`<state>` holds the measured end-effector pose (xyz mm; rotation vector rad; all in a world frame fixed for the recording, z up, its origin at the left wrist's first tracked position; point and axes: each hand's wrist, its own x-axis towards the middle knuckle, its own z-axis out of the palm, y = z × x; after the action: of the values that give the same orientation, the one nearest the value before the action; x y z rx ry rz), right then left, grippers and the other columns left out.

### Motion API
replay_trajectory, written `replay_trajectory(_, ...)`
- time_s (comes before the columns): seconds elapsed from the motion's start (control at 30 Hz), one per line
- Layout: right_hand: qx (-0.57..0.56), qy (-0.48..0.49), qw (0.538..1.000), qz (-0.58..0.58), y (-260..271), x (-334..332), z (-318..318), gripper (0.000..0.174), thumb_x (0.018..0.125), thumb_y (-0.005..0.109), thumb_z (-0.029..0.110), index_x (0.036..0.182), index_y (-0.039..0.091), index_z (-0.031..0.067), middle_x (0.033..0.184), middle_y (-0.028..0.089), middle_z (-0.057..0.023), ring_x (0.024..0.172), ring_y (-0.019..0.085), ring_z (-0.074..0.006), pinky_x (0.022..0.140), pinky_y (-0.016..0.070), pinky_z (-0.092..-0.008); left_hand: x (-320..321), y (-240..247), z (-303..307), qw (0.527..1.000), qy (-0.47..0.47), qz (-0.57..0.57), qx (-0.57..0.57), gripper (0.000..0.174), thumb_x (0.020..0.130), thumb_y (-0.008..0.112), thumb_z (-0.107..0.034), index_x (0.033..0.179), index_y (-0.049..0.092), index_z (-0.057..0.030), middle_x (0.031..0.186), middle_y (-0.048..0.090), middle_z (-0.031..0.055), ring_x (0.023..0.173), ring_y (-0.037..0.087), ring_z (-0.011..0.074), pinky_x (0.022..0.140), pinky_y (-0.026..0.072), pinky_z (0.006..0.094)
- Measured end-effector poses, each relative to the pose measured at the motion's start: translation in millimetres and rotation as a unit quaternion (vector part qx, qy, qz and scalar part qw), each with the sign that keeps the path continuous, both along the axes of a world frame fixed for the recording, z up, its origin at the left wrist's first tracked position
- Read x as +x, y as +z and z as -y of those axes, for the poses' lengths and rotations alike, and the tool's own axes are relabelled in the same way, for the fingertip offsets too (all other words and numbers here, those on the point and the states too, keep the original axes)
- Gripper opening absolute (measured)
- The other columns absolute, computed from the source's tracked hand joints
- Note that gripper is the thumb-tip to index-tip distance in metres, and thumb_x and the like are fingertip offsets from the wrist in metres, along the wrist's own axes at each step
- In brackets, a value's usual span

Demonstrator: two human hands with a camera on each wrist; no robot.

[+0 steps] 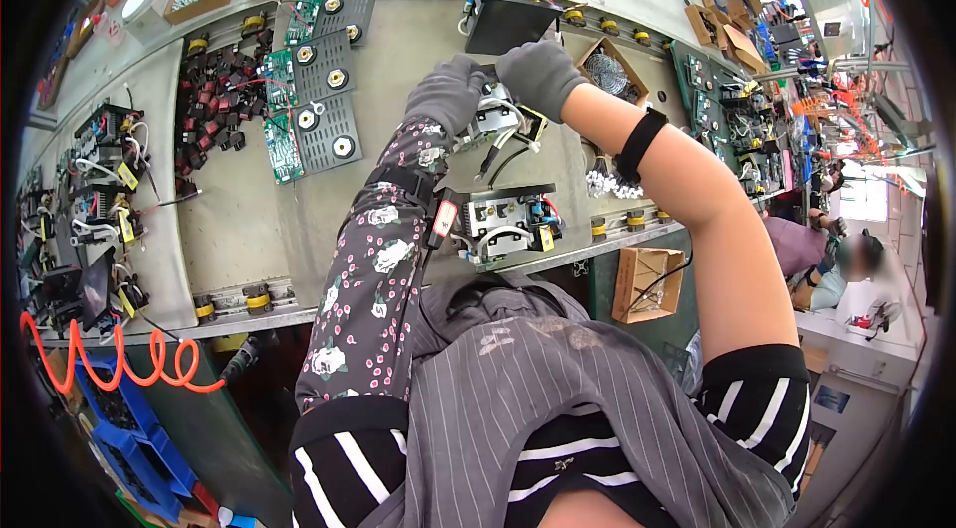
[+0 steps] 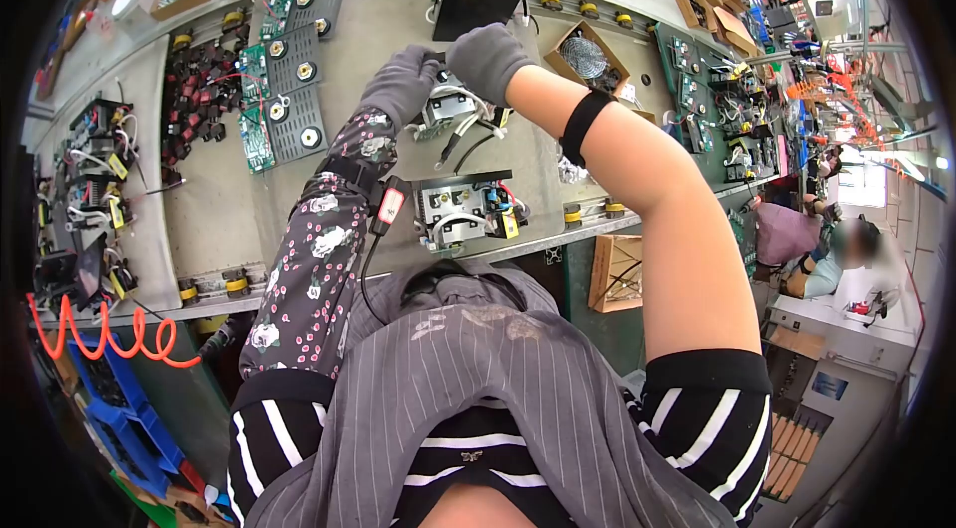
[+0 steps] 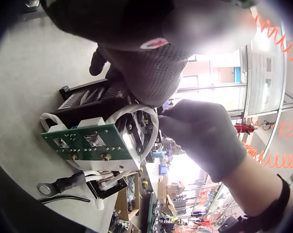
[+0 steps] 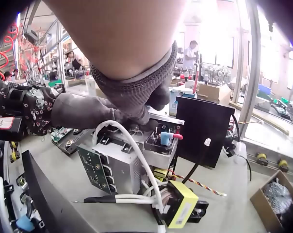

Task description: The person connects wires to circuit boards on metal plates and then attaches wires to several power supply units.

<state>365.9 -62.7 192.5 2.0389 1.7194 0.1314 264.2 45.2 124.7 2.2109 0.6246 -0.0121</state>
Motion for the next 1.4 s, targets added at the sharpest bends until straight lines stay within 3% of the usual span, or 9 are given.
replay_trajectory(0.23,-0.167,-0.116,0.979,0.013,15.9,-5.4,-22.8,0.016,0.076,0.059,0.017,0.081,0.072,0.0087,0.080,0.069,-0.0090,0.075,0.068,-0.0263,0.060,0.0506,-0.0404,1.9,-1.3,-1.1,1.000,0.001,0.008,0.004,0.035,0.093,0.044,-0.037,0.114,0.054,-0.0118,0.113,0.057,0.0187,0.106,0.056,0.0339,0.090,0.0445,0.0437)
replay_trajectory(0.33,-0.179,-0.162,0.970,0.004,19.3,-0.9,-26.3,0.021,0.076,0.058,0.020,0.085,0.072,0.0074,0.084,0.069,-0.0125,0.078,0.068,-0.0290,0.065,0.0514,-0.0406,2.2,-2.2,-1.8,1.000,-0.006,0.016,-0.006,0.034,0.093,0.044,-0.036,0.115,0.053,-0.0115,0.113,0.058,0.0186,0.106,0.057,0.0339,0.091,0.0443,0.0438)
replay_trajectory(0.4,-0.096,-0.267,0.957,-0.065,19.3,7.0,-23.8,0.027,0.077,0.056,0.024,0.088,0.071,0.0050,0.089,0.068,-0.0185,0.085,0.066,-0.0334,0.073,0.0513,-0.0402,4.0,-4.6,-2.7,1.000,-0.007,0.021,-0.013,0.034,0.093,0.044,-0.036,0.115,0.053,-0.0117,0.113,0.057,0.0183,0.106,0.057,0.0340,0.091,0.0443,0.0437)
replay_trajectory(0.5,-0.089,-0.289,0.939,-0.166,-11.0,52.5,-14.0,0.032,0.077,0.054,0.027,0.090,0.070,0.0024,0.094,0.066,-0.0214,0.091,0.064,-0.0360,0.080,0.0498,-0.0391,0.1,0.8,0.3,1.000,-0.006,0.013,-0.019,0.032,0.094,0.046,-0.034,0.116,0.055,-0.0124,0.112,0.060,0.0163,0.106,0.057,0.0319,0.091,0.0439,0.0399)
replay_trajectory(0.7,-0.086,-0.282,0.942,-0.158,-39.3,77.1,-2.7,0.033,0.075,0.054,0.025,0.094,0.069,0.0025,0.101,0.064,-0.0224,0.097,0.062,-0.0353,0.084,0.0485,-0.0392,7.2,-7.9,0.3,0.999,-0.007,0.027,-0.023,0.031,0.094,0.046,-0.033,0.116,0.055,-0.0134,0.111,0.059,0.0159,0.105,0.057,0.0312,0.091,0.0438,0.0397)
replay_trajectory(1.07,-0.109,-0.273,0.945,-0.146,-20.7,57.8,-12.2,0.034,0.074,0.054,0.026,0.096,0.069,0.0032,0.101,0.064,-0.0232,0.095,0.063,-0.0359,0.084,0.0484,-0.0403,5.2,-9.3,-0.4,1.000,-0.005,0.026,-0.013,0.033,0.092,0.046,-0.035,0.116,0.055,-0.0137,0.116,0.057,0.0156,0.109,0.055,0.0327,0.093,0.0438,0.0431)
replay_trajectory(1.17,-0.101,-0.248,0.953,-0.144,-23.8,61.8,-11.8,0.031,0.075,0.054,0.022,0.095,0.070,0.0051,0.099,0.065,-0.0213,0.093,0.064,-0.0352,0.083,0.0488,-0.0402,6.5,-6.5,0.0,1.000,-0.006,0.020,-0.011,0.031,0.093,0.046,-0.034,0.115,0.055,-0.0141,0.114,0.058,0.0155,0.108,0.056,0.0317,0.092,0.0439,0.0418)
replay_trajectory(1.23,-0.176,-0.137,0.972,-0.081,-14.6,54.2,-9.4,0.025,0.078,0.052,0.017,0.091,0.071,0.0099,0.090,0.067,-0.0161,0.087,0.065,-0.0324,0.077,0.0505,-0.0383,4.8,-4.0,0.9,1.000,-0.007,0.010,-0.014,0.030,0.093,0.046,-0.033,0.115,0.055,-0.0144,0.112,0.058,0.0154,0.107,0.056,0.0307,0.092,0.0439,0.0404)
replay_trajectory(1.4,-0.116,-0.223,0.947,-0.201,-3.5,39.7,4.0,0.021,0.081,0.051,0.017,0.084,0.072,0.0136,0.077,0.066,-0.0102,0.078,0.066,-0.0267,0.067,0.0507,-0.0358,4.5,-1.9,0.9,1.000,-0.008,0.008,-0.015,0.030,0.094,0.046,-0.033,0.116,0.055,-0.0147,0.113,0.058,0.0153,0.107,0.056,0.0302,0.092,0.0440,0.0403)
